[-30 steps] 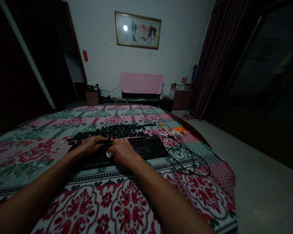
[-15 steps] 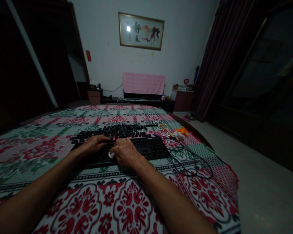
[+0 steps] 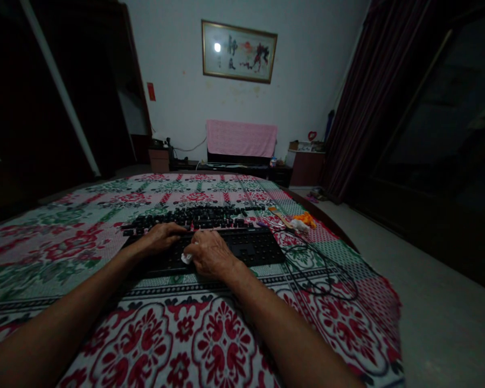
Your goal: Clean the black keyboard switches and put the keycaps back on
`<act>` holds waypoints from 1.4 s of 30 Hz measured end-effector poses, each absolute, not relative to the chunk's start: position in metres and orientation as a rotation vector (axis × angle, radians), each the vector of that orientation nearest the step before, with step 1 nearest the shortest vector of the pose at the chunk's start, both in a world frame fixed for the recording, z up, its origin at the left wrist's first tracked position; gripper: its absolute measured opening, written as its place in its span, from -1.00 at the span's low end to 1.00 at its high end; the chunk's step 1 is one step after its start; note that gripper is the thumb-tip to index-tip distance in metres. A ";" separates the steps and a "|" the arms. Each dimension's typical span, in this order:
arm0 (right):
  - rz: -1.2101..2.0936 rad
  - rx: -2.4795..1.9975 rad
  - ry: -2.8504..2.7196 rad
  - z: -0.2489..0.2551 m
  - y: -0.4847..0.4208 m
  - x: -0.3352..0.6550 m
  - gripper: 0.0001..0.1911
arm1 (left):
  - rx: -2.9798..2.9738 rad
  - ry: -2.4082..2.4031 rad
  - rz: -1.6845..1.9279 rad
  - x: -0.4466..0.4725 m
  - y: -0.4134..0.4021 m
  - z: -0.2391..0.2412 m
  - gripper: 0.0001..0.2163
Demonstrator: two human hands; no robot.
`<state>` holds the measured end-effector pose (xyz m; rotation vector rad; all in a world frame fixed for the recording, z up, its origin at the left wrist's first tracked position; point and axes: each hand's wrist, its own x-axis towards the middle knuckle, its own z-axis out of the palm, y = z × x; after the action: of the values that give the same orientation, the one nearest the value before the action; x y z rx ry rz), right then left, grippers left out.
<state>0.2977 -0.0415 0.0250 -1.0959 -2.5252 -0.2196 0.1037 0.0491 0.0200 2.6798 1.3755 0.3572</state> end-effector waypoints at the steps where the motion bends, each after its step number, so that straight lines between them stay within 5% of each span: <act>1: -0.202 -1.079 -2.541 0.025 -0.042 0.295 -0.77 | 2.685 1.376 0.361 0.104 0.049 0.020 -0.62; 42: -0.151 -1.086 -2.635 0.021 -0.032 0.298 -0.83 | 2.683 1.382 0.468 0.104 0.045 0.016 -0.65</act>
<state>0.2982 -0.0319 0.0212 -1.0858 -2.6346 -0.1512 0.1040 0.0450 0.0159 2.6833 1.3823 0.4680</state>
